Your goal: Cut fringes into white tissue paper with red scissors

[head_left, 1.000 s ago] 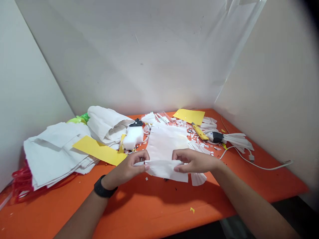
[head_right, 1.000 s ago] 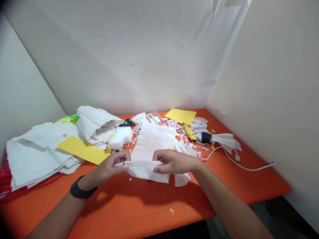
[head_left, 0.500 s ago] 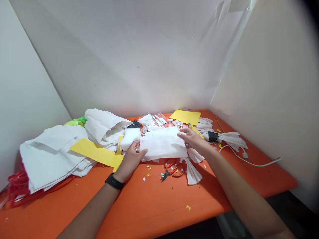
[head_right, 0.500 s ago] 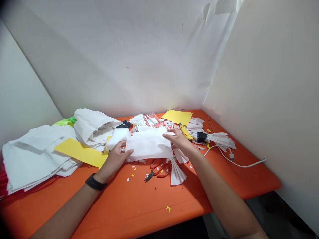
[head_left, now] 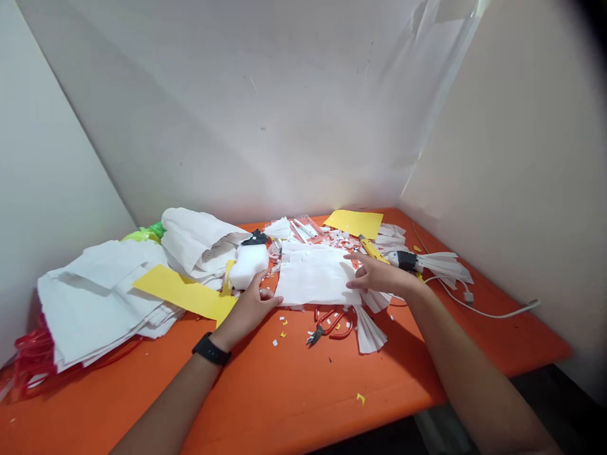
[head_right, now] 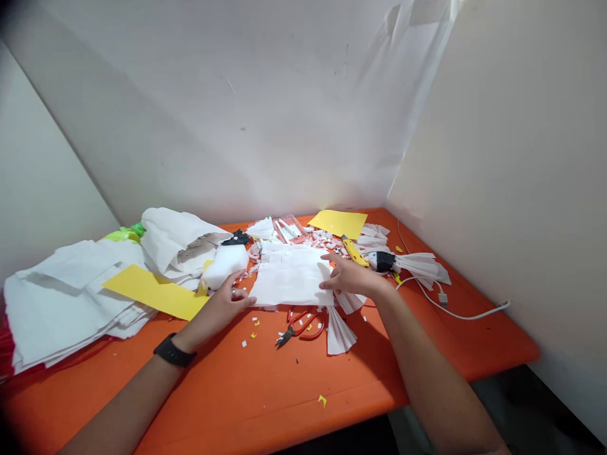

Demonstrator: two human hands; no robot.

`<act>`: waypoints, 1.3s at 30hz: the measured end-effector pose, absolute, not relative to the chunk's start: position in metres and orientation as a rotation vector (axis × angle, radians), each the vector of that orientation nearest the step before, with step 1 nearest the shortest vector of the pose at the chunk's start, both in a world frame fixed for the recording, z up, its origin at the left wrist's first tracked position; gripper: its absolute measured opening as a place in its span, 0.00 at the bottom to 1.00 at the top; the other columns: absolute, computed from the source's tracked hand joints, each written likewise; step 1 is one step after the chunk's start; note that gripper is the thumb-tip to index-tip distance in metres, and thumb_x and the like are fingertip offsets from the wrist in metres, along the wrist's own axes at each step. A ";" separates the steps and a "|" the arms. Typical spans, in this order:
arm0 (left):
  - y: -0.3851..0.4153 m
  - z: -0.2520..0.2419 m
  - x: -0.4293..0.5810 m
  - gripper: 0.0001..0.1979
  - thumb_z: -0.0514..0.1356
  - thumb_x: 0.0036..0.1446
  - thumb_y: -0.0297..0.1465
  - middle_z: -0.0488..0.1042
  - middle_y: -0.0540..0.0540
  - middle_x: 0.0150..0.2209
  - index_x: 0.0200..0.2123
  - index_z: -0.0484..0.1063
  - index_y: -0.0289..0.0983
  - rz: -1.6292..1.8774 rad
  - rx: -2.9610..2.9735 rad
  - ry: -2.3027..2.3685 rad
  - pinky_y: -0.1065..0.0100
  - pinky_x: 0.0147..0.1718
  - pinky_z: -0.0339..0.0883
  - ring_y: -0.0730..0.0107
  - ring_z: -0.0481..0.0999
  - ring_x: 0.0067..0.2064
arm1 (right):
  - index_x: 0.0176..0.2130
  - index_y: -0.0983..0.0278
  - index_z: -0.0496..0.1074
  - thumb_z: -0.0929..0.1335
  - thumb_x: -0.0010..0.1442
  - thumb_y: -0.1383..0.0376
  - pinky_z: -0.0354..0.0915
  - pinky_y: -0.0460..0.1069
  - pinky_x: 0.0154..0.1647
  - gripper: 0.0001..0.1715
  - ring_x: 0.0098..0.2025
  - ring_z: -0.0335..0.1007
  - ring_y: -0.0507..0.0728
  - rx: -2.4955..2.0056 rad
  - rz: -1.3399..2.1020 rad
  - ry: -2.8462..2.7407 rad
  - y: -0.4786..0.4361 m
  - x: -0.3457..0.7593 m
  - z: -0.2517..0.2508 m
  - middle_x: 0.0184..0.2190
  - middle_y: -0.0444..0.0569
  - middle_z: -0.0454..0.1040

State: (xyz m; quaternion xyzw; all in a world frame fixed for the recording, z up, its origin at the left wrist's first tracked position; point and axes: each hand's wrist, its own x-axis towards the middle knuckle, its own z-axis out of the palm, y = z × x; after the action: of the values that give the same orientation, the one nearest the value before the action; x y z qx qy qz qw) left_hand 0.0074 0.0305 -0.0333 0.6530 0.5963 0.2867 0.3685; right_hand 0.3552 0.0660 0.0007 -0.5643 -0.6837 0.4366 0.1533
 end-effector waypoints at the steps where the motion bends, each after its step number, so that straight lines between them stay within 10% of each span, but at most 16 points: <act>1: 0.030 -0.032 0.008 0.40 0.62 0.57 0.42 0.76 0.52 0.31 0.68 0.53 0.37 0.741 1.674 1.539 0.62 0.41 0.67 0.59 0.78 0.38 | 0.68 0.58 0.56 0.76 0.54 0.58 0.63 0.46 0.32 0.49 0.31 0.70 0.54 -1.595 1.306 -2.001 0.064 0.357 0.002 0.33 0.44 0.75; 12: 0.022 -0.033 0.013 0.30 0.58 0.60 0.33 0.73 0.53 0.27 0.65 0.59 0.38 0.611 1.973 1.741 0.63 0.37 0.64 0.61 0.76 0.32 | 0.67 0.52 0.57 0.73 0.55 0.63 0.59 0.45 0.29 0.45 0.33 0.71 0.54 -1.663 1.194 -2.195 0.058 0.359 0.003 0.38 0.44 0.76; 18: 0.015 -0.027 0.020 0.20 0.63 0.61 0.36 0.75 0.38 0.50 0.55 0.71 0.39 0.726 2.596 1.538 0.51 0.55 0.61 0.47 0.68 0.57 | 0.51 0.58 0.72 0.72 0.60 0.53 0.59 0.48 0.35 0.21 0.38 0.69 0.57 -1.530 0.621 -2.320 0.040 0.345 0.024 0.39 0.48 0.74; 25: 0.020 -0.034 0.024 0.05 0.61 0.64 0.33 0.77 0.41 0.43 0.39 0.76 0.39 0.548 2.707 1.325 0.53 0.52 0.64 0.53 0.70 0.49 | 0.36 0.62 0.76 0.74 0.56 0.60 0.55 0.56 0.50 0.09 0.46 0.66 0.63 -1.244 0.242 -2.731 0.024 0.309 0.015 0.40 0.53 0.74; 32: 0.023 -0.020 0.014 0.10 0.57 0.66 0.36 0.78 0.44 0.41 0.35 0.76 0.40 0.700 2.360 1.278 0.56 0.57 0.60 0.58 0.73 0.48 | 0.35 0.61 0.74 0.67 0.62 0.66 0.58 0.51 0.41 0.05 0.39 0.70 0.58 -1.423 0.680 -2.483 0.034 0.322 0.022 0.36 0.49 0.78; 39: 0.025 -0.020 0.010 0.19 0.56 0.64 0.47 0.76 0.49 0.32 0.30 0.72 0.38 0.778 1.930 1.503 0.66 0.36 0.65 0.61 0.74 0.37 | 0.38 0.63 0.72 0.69 0.62 0.56 0.61 0.47 0.31 0.12 0.34 0.70 0.54 -1.358 1.097 -2.101 0.054 0.338 0.005 0.34 0.47 0.76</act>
State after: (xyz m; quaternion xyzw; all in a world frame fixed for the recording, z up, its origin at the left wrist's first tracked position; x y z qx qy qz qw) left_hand 0.0104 0.0254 -0.0197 0.7210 0.5616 0.2907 0.2834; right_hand 0.3378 0.0540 0.0053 -0.4868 -0.7531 0.3931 0.2034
